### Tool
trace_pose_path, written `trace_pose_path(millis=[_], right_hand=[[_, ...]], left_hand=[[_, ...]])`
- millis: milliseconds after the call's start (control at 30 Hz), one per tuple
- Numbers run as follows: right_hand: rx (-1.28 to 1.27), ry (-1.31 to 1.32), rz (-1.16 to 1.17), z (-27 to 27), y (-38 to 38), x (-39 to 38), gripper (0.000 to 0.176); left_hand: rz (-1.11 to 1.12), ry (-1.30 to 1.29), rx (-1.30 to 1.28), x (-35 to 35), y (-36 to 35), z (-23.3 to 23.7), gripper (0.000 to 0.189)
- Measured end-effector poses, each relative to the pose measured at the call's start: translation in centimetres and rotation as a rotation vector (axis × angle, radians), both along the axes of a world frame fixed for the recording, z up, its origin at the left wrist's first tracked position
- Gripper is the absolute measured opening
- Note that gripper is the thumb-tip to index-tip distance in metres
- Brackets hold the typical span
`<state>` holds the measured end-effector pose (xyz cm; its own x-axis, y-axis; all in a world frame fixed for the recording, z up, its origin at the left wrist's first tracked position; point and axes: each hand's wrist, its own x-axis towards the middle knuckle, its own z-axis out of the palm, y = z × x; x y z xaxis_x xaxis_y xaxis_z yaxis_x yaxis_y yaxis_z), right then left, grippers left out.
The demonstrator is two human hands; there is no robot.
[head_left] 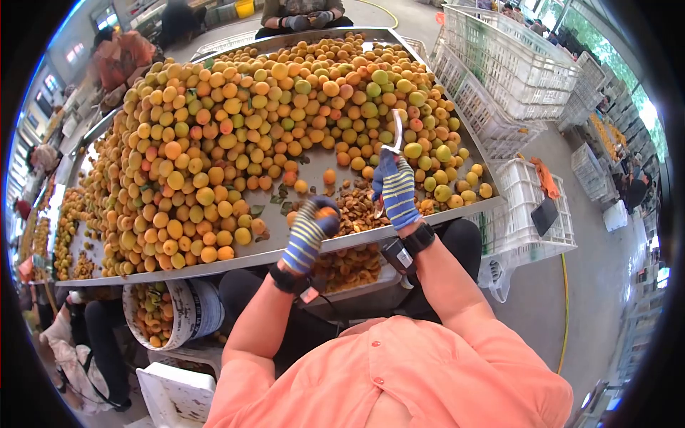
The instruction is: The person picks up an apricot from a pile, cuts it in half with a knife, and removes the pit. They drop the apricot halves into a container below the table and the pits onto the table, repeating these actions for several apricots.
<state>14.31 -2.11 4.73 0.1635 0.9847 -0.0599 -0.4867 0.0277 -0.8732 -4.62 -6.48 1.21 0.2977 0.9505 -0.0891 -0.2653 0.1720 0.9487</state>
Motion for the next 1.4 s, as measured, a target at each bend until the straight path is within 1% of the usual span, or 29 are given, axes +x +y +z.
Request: trace_pose_path(millis=[33, 67, 133, 167, 233, 267, 300, 400, 433, 467, 500, 533, 567, 633, 667, 700, 800, 867, 967, 1067, 1100, 1200, 1233, 1333, 1367, 1400], right_hand=[[-0.094, -0.070, 0.012, -0.6, 0.1, 0.3, 0.023], [-0.107, -0.080, 0.037, -1.1, -0.1, 0.5, 0.027], [-0.146, -0.389, -0.002, -1.1, -0.6, 0.3, 0.030], [-0.140, -0.449, 0.006, -1.4, -0.8, 0.2, 0.031], [-0.127, -0.565, 0.018, -1.9, -1.2, 0.0, 0.032], [-0.155, -0.535, 0.030, -2.2, -1.6, -0.1, 0.031], [-0.183, -0.510, 0.043, -1.8, -2.1, -0.4, 0.031], [-0.208, -0.455, 0.072, -1.5, -2.6, -0.4, 0.029], [-0.210, -0.428, 0.077, -1.5, -2.8, -0.3, 0.028], [-0.218, -0.400, 0.081, -1.7, -3.1, -0.2, 0.028], [-0.078, -0.492, 0.040, -2.4, -2.8, -0.1, 0.027], [-0.140, -0.447, 0.105, -2.9, -3.0, 0.5, 0.024], [-0.157, -0.435, 0.099, -3.5, -2.9, 0.8, 0.025], [-0.177, -0.428, 0.090, -3.5, -3.0, 1.1, 0.026], [-0.183, -0.432, 0.087, -3.3, -3.4, 1.2, 0.027], [-0.190, -0.436, 0.088, -3.2, -3.6, 1.3, 0.027], [-0.123, -0.603, 0.101, -4.5, -3.5, 2.4, 0.032], [-0.036, -0.790, 0.028, -6.5, -3.0, 2.7, 0.030], [0.111, -0.965, -0.061, -4.3, -4.7, 2.1, 0.029], [0.320, -1.138, -0.141, -5.4, -5.2, 1.9, 0.031], [0.273, -1.168, -0.140, -4.8, -5.4, 1.5, 0.034], [0.271, -1.242, -0.108, -3.0, -6.5, 1.2, 0.034], [0.311, -1.232, -0.110, -3.1, -6.6, 1.3, 0.031], [0.298, -1.085, -0.072, -5.0, -6.3, 1.0, 0.028], [0.373, -0.975, -0.044, -7.5, -5.5, 0.7, 0.029], [0.340, -0.954, -0.005, -6.8, -5.8, 0.4, 0.029]], left_hand=[[-0.143, -0.072, -0.110, 0.5, -1.8, 0.4, 0.019], [-0.284, -0.146, -0.222, 1.0, -3.7, 0.4, 0.020], [-0.407, -0.415, -0.468, 2.1, -5.9, -1.9, 0.021], [-0.252, -0.424, -0.590, 2.6, -6.9, -2.9, 0.021], [-0.114, -0.551, -0.660, 3.6, -7.9, -2.2, 0.019], [-0.043, -0.612, -0.697, 3.7, -8.4, -2.0, 0.018], [-0.045, -0.666, -0.815, 3.6, -8.3, -3.8, 0.018], [0.132, -0.544, -0.725, 3.0, -8.4, -6.6, 0.016], [0.241, -0.542, -0.714, 2.6, -8.1, -9.1, 0.015], [0.210, -0.475, -0.709, 1.3, -7.8, -11.2, 0.013], [0.224, -0.441, -0.739, 0.8, -7.9, -10.9, 0.012], [0.238, -0.406, -0.766, 0.6, -7.8, -10.7, 0.011], [0.230, -0.405, -0.728, 0.8, -8.0, -10.4, 0.014], [0.068, -0.444, -0.728, 1.2, -8.9, -4.5, 0.017], [-0.012, -0.464, -0.726, 1.4, -8.9, -2.3, 0.019], [-0.221, -0.397, -0.665, 0.6, -8.1, -1.6, 0.021], [-0.113, 0.389, -0.307, -0.5, -5.7, 2.4, 0.018], [0.134, 0.756, 0.251, -2.9, -2.6, -0.6, 0.019], [0.158, 1.340, 0.483, -5.1, 0.2, 0.2, 0.028], [-0.026, 1.389, 0.310, -5.8, 2.3, -1.8, 0.037], [-0.050, 1.389, 0.343, -5.8, 2.4, -1.9, 0.039], [0.060, 1.305, 0.429, -5.4, 2.3, -3.2, 0.037], [0.187, 1.159, 0.481, -5.2, 2.2, -4.2, 0.034], [0.108, 0.281, -0.323, -5.8, 3.4, -4.4, 0.031], [0.120, 0.141, -0.264, -5.5, 3.4, -4.6, 0.024], [0.141, 0.060, -0.317, -5.1, 3.1, -4.2, 0.023]])
